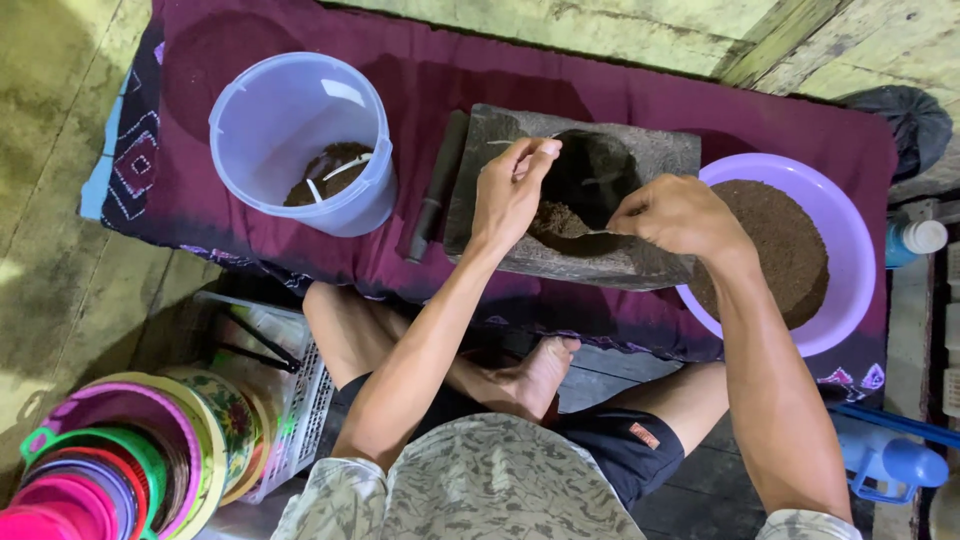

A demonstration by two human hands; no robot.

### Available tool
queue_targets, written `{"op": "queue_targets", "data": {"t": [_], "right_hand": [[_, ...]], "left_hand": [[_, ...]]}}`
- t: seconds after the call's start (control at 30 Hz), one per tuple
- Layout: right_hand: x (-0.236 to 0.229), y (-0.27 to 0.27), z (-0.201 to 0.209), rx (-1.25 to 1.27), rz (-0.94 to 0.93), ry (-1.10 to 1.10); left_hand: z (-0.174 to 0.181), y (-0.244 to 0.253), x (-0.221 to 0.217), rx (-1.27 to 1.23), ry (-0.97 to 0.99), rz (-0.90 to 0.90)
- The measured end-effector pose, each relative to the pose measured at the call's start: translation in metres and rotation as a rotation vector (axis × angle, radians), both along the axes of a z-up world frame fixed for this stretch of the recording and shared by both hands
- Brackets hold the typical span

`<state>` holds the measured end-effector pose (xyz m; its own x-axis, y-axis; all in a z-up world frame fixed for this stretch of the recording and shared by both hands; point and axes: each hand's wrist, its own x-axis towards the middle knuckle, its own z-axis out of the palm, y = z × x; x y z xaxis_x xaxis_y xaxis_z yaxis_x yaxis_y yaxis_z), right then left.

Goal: Grinding material in a stone mortar with a pestle and transferring the powder to a bowl using a spoon

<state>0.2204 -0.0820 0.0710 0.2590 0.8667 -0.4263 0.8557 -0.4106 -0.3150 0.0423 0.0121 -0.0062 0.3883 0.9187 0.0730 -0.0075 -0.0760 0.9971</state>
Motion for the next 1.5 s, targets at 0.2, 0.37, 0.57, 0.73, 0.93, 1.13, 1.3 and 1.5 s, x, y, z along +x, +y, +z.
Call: {"op": "queue_targets", "data": {"t": [0.2,0.37,0.57,0.73,0.93,1.13,1.3,1.5], "right_hand": [[0.013,-0.001,0.022,0.052,-0.023,0.037],[0.011,0.002,0.052,0.075,-0.042,0.055],[0.021,0.005,0.057,0.082,-0.045,0.073],[0.027,0.003,0.055,0.101,-0.043,0.054],[0.044,-0.010,0.052,0.107,-0.074,0.035],[0.072,-0.047,0.061,0.108,-0.165,0.017],[0.112,-0.094,0.072,0.052,-0.222,-0.081],[0.167,-0.159,0.049,0.000,-0.254,-0.136]], "left_hand": [[0.002,-0.001,0.017,-0.179,-0.153,0.161],[-0.011,-0.006,0.040,-0.292,-0.276,0.228],[-0.029,-0.012,0.069,-0.455,-0.423,0.270],[-0.031,-0.018,0.087,-0.486,-0.545,0.288],[-0.020,-0.030,0.104,-0.494,-0.742,0.313],[-0.029,-0.049,0.153,-0.557,-0.823,0.226],[-0.020,-0.084,0.198,-0.593,-0.775,0.155],[0.014,-0.134,0.228,-0.663,-0.505,0.098]]}}
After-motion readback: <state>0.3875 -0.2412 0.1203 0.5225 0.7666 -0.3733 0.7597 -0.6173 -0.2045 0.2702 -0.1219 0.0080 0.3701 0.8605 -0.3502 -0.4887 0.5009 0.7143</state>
